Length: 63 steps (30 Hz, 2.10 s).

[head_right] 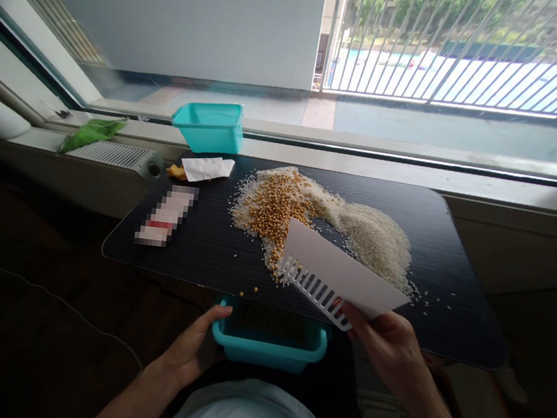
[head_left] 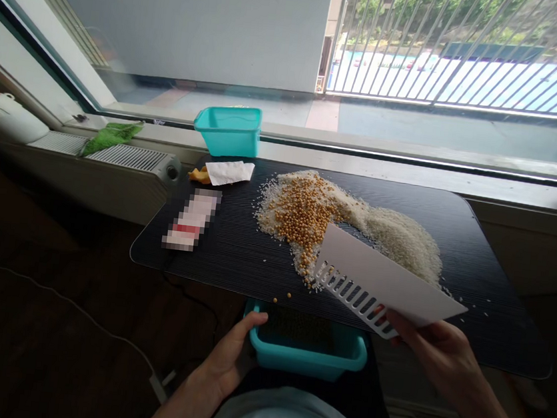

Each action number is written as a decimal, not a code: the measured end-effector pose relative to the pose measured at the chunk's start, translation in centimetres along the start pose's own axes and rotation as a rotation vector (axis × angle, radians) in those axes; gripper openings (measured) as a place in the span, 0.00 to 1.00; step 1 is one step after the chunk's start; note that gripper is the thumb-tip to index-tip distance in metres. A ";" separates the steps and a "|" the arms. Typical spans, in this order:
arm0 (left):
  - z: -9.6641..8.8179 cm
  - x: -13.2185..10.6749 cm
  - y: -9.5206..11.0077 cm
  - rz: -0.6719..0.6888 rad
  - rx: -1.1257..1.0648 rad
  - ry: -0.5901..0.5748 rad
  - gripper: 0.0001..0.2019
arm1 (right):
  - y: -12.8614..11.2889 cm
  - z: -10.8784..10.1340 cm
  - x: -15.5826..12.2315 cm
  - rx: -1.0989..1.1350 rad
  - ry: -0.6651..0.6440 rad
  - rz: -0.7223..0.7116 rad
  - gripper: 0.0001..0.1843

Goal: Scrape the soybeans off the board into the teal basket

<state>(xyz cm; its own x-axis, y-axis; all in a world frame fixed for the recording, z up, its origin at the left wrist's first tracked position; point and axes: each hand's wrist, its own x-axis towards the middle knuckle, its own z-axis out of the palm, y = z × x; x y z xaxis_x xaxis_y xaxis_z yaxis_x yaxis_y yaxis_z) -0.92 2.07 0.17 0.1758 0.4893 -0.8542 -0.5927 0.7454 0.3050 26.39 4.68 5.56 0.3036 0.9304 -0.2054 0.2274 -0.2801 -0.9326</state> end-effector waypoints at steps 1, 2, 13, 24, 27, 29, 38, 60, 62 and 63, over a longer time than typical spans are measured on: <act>0.0 0.0 0.0 0.000 0.000 -0.003 0.18 | 0.0 0.0 0.1 0.000 -0.002 0.001 0.20; 0.0 0.0 0.0 0.002 0.000 -0.004 0.18 | 0.1 0.1 0.2 0.002 -0.009 0.004 0.20; -0.1 0.2 0.0 0.009 -0.002 0.002 0.17 | -0.1 0.5 0.3 -0.014 -0.123 -0.013 0.19; -1.0 0.2 0.5 0.034 0.025 0.013 0.16 | -0.8 0.6 -0.5 -0.021 -0.081 0.027 0.15; -1.4 -0.1 1.1 0.046 0.020 0.022 0.15 | -1.2 1.1 -0.8 -0.007 -0.128 0.036 0.15; -1.8 -0.3 1.7 0.060 0.021 0.037 0.14 | -1.3 1.3 -0.9 -0.008 -0.138 0.033 0.16; -3.8 -0.1 2.6 0.106 0.042 0.047 0.14 | 0.0 2.5 0.5 -0.107 -0.319 -0.099 0.20; -7.1 -2.5 3.8 0.209 0.052 0.043 0.16 | -2.6 9.0 2.1 -0.220 -0.602 -0.458 0.16; -6.1 -2.0 3.0 0.183 0.051 0.026 0.16 | -2.1 6.0 2.0 -0.219 -0.416 -0.387 0.17; -5.4 -1.8 2.6 0.155 0.051 0.026 0.16 | -1.8 4.5 1.9 -0.222 -0.320 -0.341 0.17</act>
<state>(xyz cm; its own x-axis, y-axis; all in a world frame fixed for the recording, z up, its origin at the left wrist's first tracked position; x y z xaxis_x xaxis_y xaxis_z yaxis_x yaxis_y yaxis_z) -7.06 0.67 0.20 0.0642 0.5892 -0.8055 -0.5703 0.6840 0.4548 22.40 8.00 5.53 -0.1124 0.9936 -0.0136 0.4658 0.0406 -0.8840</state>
